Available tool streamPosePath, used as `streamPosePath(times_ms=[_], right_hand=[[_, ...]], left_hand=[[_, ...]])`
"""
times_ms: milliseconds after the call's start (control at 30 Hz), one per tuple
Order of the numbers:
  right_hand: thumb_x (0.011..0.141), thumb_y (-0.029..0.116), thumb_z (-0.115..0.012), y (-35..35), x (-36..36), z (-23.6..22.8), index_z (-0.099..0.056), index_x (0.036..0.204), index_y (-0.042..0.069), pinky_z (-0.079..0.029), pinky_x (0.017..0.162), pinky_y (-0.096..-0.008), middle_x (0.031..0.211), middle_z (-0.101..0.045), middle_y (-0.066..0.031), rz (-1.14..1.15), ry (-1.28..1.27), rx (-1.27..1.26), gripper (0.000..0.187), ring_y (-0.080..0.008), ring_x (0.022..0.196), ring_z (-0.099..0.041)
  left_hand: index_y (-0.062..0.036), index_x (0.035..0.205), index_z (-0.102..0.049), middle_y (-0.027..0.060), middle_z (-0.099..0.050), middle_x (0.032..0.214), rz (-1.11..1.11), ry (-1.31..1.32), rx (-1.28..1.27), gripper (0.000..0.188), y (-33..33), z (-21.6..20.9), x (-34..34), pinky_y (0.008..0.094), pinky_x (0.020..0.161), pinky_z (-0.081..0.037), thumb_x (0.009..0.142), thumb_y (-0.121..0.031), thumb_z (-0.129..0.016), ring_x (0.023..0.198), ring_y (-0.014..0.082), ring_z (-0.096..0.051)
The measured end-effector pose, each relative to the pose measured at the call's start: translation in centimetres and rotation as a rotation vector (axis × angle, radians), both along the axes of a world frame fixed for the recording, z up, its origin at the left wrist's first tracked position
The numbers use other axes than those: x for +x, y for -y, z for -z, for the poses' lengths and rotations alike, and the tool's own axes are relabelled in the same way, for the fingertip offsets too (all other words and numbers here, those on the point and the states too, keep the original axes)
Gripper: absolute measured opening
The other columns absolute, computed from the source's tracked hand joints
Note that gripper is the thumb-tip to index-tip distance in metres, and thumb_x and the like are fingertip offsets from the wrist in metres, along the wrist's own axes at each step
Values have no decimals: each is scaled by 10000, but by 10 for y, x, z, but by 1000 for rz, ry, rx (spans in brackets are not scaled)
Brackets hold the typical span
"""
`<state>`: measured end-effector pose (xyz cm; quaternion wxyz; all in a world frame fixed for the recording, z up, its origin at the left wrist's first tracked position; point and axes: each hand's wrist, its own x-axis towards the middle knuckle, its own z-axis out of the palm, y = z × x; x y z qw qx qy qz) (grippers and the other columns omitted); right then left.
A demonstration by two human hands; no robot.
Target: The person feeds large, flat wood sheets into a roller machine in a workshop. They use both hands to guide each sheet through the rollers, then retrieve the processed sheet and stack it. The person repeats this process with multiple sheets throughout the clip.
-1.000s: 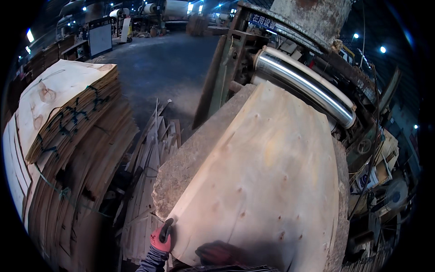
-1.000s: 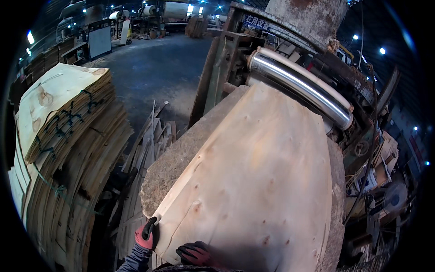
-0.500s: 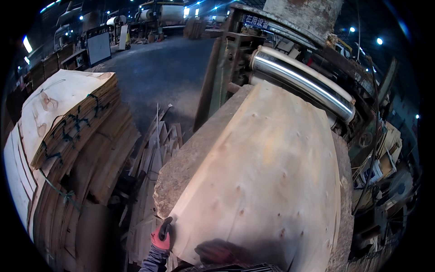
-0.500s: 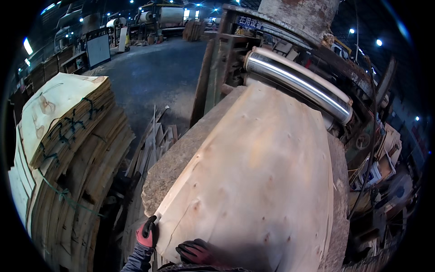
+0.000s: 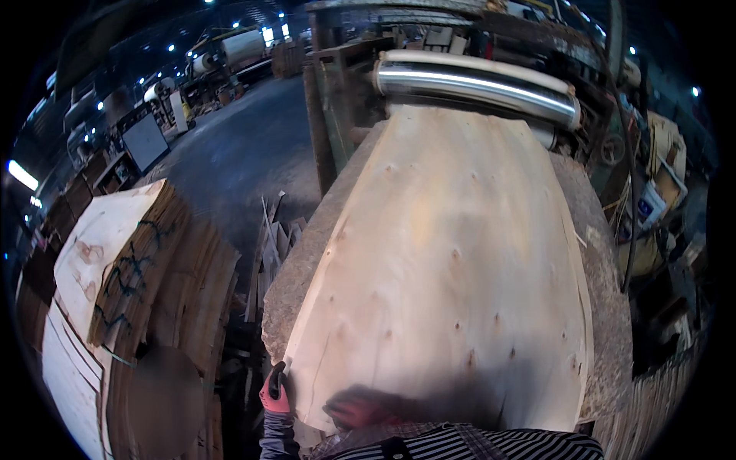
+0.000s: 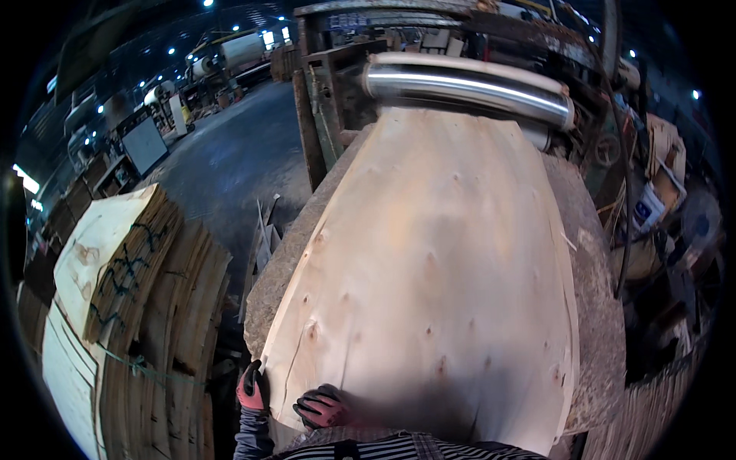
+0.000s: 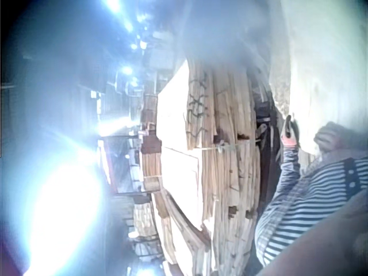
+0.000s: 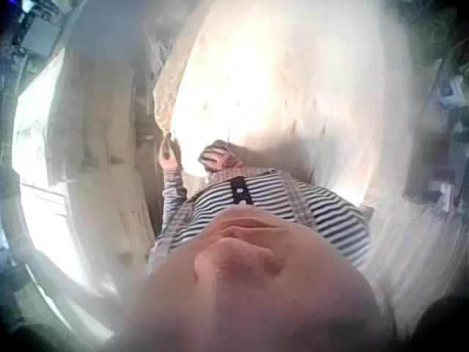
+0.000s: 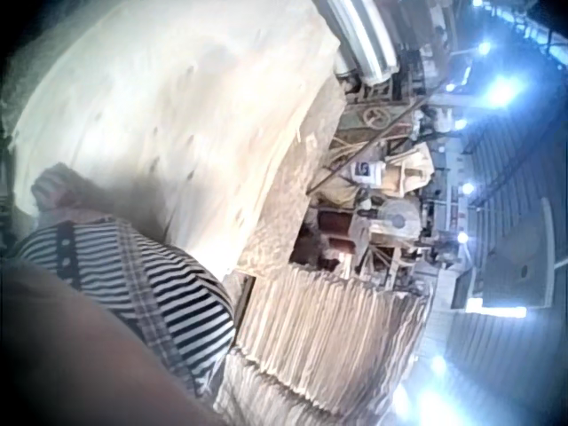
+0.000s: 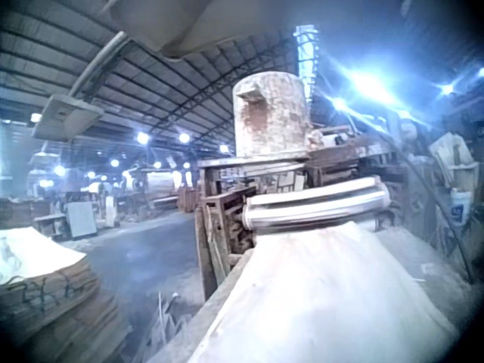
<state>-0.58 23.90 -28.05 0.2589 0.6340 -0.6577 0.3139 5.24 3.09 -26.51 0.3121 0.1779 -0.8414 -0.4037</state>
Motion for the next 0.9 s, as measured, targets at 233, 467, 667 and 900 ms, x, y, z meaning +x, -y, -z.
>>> streamPosePath(times_ms=[233, 467, 667, 900], right_hand=[[680, 255, -561, -2, 0, -11, -568, 987, 47, -463, 667, -355, 914, -566, -80, -10, 59, -83, 370, -205, 812, -551], [659, 253, -556, 3, 14, -2, -578, 977, 85, -470, 688, -363, 904, -573, -53, 147, 91, -135, 360, -193, 816, -554], [625, 266, -565, 3, 12, -2, -576, 972, 75, -470, 728, -356, 909, -571, -55, 94, 78, -93, 396, -198, 833, -553], [643, 269, -564, 3, 15, 3, -563, 994, 65, -464, 749, -349, 921, -564, -66, 118, 116, -90, 406, -213, 854, -546]], left_hand=[[17, 1025, -560, 126, -601, 980, 4, -13, 32, 239, -2, 2, 1, 290, 815, -421, 817, -57, -469, 933, 208, -564], [43, 1024, -547, 141, -599, 980, 8, -37, 20, 243, -3, 4, 0, 306, 825, -427, 820, -37, -441, 929, 218, -563], [19, 1020, -561, 128, -600, 981, -10, -16, -30, 238, 4, 11, 4, 288, 823, -419, 824, -59, -452, 933, 217, -563], [14, 1014, -567, 128, -603, 971, 2, -2, -46, 233, -1, 3, 2, 289, 818, -422, 829, -68, -450, 930, 220, -566]])
